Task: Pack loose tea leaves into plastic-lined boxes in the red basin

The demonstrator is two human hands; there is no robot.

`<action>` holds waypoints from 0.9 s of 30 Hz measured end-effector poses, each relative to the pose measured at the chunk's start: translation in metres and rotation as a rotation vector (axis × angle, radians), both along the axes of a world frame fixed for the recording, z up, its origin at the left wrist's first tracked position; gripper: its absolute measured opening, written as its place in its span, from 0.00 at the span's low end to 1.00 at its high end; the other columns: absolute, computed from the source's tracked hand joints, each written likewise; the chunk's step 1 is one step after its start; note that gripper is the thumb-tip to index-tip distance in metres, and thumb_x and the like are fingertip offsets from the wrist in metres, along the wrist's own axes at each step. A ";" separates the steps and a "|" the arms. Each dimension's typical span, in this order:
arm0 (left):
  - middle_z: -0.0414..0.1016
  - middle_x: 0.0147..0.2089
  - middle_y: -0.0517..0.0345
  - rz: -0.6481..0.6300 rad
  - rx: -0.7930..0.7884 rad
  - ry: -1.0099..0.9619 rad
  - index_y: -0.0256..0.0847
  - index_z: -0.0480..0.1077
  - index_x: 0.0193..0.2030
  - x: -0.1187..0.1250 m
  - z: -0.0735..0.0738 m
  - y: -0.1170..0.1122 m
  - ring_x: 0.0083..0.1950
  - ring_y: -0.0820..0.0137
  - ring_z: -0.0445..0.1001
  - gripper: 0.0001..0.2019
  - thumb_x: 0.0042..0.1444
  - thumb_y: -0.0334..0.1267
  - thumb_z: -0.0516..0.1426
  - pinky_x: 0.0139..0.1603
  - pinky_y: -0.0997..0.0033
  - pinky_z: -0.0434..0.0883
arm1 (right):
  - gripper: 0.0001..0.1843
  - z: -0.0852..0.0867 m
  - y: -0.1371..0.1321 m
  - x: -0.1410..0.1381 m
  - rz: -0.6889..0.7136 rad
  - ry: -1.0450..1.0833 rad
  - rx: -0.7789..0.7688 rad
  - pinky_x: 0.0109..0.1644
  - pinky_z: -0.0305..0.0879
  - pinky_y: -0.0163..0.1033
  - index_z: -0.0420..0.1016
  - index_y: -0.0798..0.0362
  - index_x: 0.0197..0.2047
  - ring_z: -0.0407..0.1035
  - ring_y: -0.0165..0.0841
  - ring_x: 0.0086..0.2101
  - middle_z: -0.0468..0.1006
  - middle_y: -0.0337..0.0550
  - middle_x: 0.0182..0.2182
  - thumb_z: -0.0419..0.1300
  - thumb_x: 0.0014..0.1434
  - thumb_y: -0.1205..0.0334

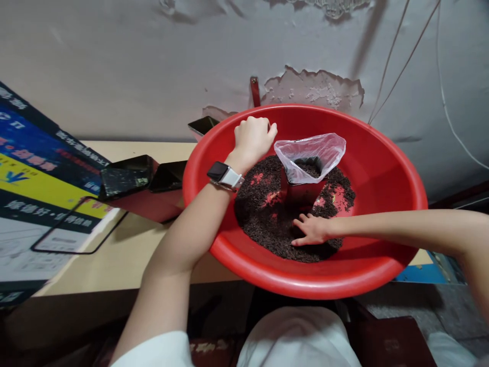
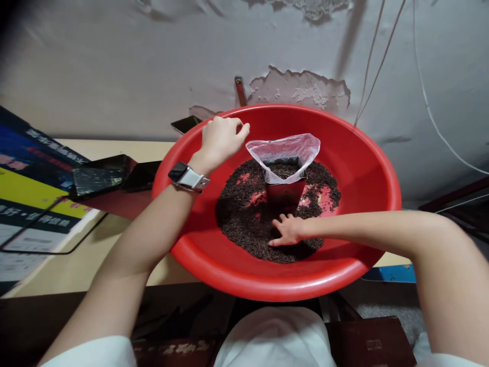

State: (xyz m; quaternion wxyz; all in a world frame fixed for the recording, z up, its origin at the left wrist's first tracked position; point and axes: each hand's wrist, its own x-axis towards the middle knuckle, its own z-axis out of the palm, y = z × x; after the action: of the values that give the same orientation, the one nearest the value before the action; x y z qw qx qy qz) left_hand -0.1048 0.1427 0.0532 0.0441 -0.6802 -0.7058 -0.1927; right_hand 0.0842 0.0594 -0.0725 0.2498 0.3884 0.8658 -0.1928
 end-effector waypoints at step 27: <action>0.74 0.46 0.43 -0.018 0.038 -0.048 0.36 0.73 0.48 0.001 0.002 -0.001 0.55 0.52 0.68 0.20 0.65 0.45 0.44 0.53 0.54 0.64 | 0.16 0.034 0.006 0.017 0.038 0.361 -0.101 0.36 0.58 0.36 0.72 0.56 0.36 0.66 0.31 0.29 0.73 0.42 0.27 0.47 0.65 0.56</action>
State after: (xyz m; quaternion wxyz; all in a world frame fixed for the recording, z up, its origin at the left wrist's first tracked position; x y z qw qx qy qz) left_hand -0.1040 0.1417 0.0550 0.0382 -0.6807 -0.6969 -0.2225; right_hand 0.1011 0.0654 -0.0381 0.1132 0.3179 0.8930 -0.2977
